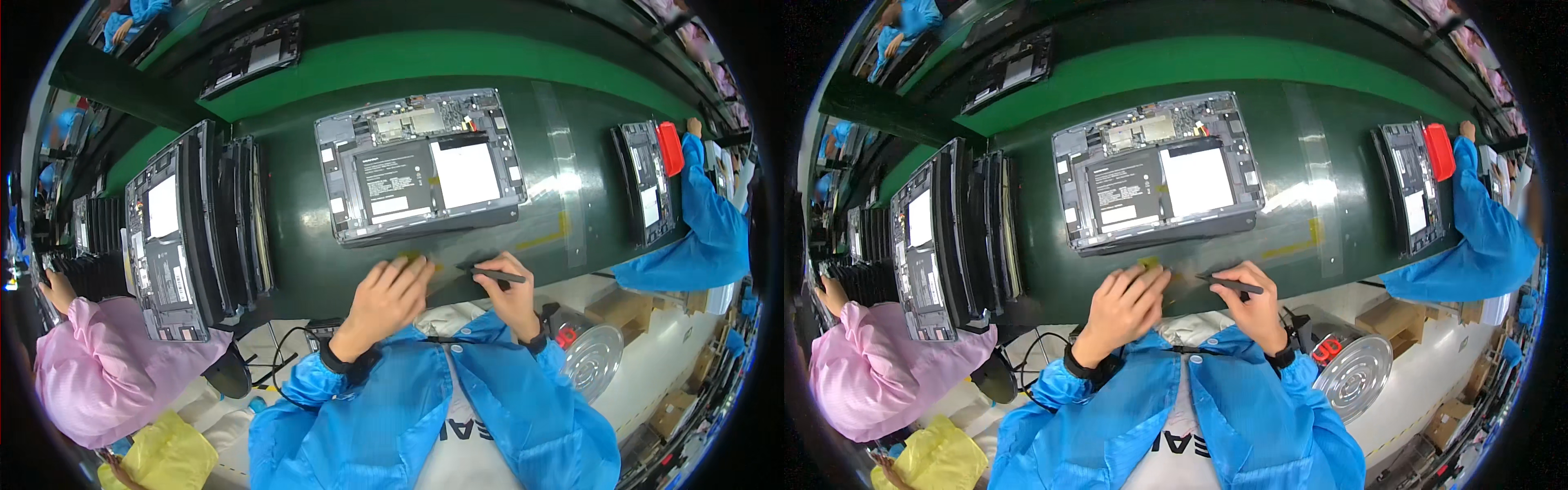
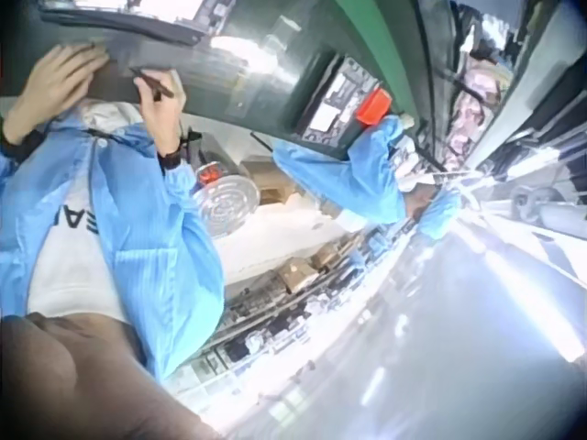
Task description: Assembling the internal components of a tablet or electronic device on a production line.
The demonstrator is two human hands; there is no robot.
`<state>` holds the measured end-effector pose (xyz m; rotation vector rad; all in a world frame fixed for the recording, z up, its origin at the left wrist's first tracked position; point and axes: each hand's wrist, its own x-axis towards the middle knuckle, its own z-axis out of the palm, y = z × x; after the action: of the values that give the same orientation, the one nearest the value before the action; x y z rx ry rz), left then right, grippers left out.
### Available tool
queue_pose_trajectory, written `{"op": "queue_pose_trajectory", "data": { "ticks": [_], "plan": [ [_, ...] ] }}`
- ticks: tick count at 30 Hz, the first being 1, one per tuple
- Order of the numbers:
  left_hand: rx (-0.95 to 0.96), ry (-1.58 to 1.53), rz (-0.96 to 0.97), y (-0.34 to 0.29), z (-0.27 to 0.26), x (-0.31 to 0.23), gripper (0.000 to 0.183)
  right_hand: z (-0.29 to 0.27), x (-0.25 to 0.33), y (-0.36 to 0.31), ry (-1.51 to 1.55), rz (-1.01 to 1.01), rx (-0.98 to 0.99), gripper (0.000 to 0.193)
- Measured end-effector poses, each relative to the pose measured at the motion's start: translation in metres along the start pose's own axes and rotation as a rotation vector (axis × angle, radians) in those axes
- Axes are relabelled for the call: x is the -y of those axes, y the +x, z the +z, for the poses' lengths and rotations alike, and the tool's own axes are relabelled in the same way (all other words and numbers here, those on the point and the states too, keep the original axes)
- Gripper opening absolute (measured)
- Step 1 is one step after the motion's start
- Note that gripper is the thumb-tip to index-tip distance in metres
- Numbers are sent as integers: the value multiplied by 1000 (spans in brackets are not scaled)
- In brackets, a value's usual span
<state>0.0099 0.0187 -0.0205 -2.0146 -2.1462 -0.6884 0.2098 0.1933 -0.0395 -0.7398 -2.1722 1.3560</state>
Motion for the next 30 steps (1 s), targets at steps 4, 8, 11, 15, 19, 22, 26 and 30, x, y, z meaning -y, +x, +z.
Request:
{"op": "queue_pose_trajectory", "data": {
  "ticks": [4,8,11,15,19,22,26,30],
  "plan": [
    [26,23,-70,-11,18,-1,45,13,3,4,-28,-56,-7,18],
    [7,12,-62,-10,19,-2,43,23,5,1,-52,-155,6,20],
    [-57,-8,-66,-9,22,-1,38,29,7,0,-105,-233,-24,22],
    [-79,-107,-127,-3,24,1,32,40,12,-6,-114,-249,-97,31],
    [-118,-154,-143,3,22,4,28,40,16,-4,-180,-378,-104,43],
    [-134,-143,-162,2,20,3,28,35,20,-5,-231,-523,-68,43],
    [-122,-137,-201,1,17,-2,29,34,19,-4,-252,-582,-13,42],
    [-100,-116,-202,5,18,-4,28,33,14,-5,-281,-581,16,39]
  ]
}}
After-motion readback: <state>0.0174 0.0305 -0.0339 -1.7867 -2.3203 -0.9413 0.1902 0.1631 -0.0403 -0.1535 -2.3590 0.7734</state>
